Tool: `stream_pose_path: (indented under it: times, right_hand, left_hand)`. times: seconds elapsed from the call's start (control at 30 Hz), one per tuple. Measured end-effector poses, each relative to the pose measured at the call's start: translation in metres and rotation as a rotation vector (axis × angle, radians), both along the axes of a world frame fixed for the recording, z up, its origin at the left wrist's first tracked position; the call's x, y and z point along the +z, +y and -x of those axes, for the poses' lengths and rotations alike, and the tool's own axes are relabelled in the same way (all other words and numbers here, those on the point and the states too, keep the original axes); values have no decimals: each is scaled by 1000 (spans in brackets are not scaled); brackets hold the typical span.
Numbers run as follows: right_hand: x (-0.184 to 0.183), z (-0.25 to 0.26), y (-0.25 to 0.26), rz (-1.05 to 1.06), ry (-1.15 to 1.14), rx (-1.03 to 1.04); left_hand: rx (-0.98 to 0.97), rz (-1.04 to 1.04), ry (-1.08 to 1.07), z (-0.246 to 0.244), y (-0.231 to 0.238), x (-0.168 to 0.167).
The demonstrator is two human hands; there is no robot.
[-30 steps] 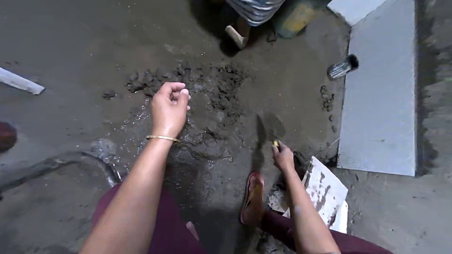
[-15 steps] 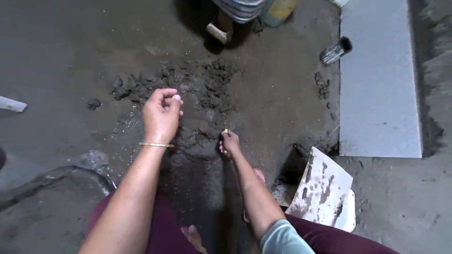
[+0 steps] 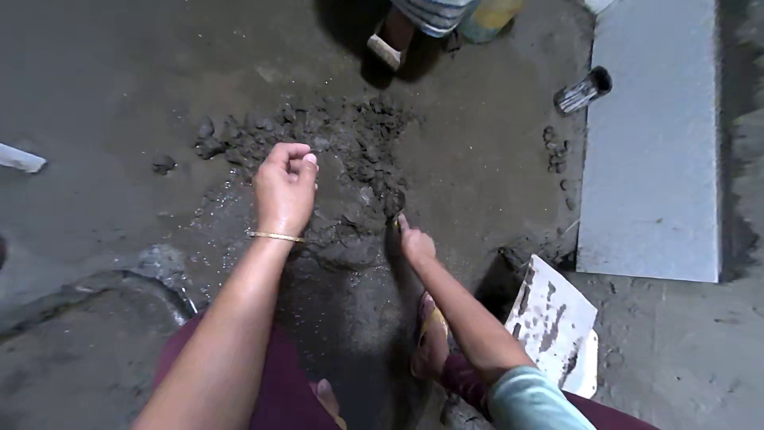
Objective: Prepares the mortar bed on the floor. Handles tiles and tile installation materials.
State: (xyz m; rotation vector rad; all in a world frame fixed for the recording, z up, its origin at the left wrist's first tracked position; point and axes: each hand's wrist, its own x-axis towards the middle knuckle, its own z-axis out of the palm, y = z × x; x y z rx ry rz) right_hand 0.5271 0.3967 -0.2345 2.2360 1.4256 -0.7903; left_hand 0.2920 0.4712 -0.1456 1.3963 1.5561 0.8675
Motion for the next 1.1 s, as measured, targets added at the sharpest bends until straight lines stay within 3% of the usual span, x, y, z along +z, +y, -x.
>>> stream_pose_path:
  times: [0.13, 0.23, 0.33, 0.47, 0.57, 0.67, 0.73, 0.83, 0.97, 1.1]
  right_hand:
    - [38, 5, -16, -148, -36, -52]
    - [22, 32, -32, -113, 7, -90]
    - [-6, 42, -10, 45, 4, -25]
    - [30, 10, -13, -47, 102, -51]
    - [54, -36, -50, -153, 212, -282]
    - [28, -65, -91, -136, 419, -664]
    - [8, -47, -101, -198, 657, -909]
    - [-15, -11, -79, -217, 835, -930]
    - [-42, 12, -11, -279, 915, -945]
    - [-23, -2, 25, -369, 1007, -1030]
  left_hand:
    - [0, 6, 29, 2, 0, -2]
    - [-9, 20, 36, 1, -3, -2]
    - [-4, 9, 34, -5, -1, -3]
    - [3, 24, 22, -7, 0, -6]
    - [14, 33, -4, -4, 0, 0]
    - [13, 23, -9, -3, -3, 3]
    - [23, 16, -18, -3, -3, 8]
    - [27, 2, -23, -5, -8, 9]
    - [18, -38, -7, -1, -17, 15]
    - [36, -26, 3, 10, -22, 9]
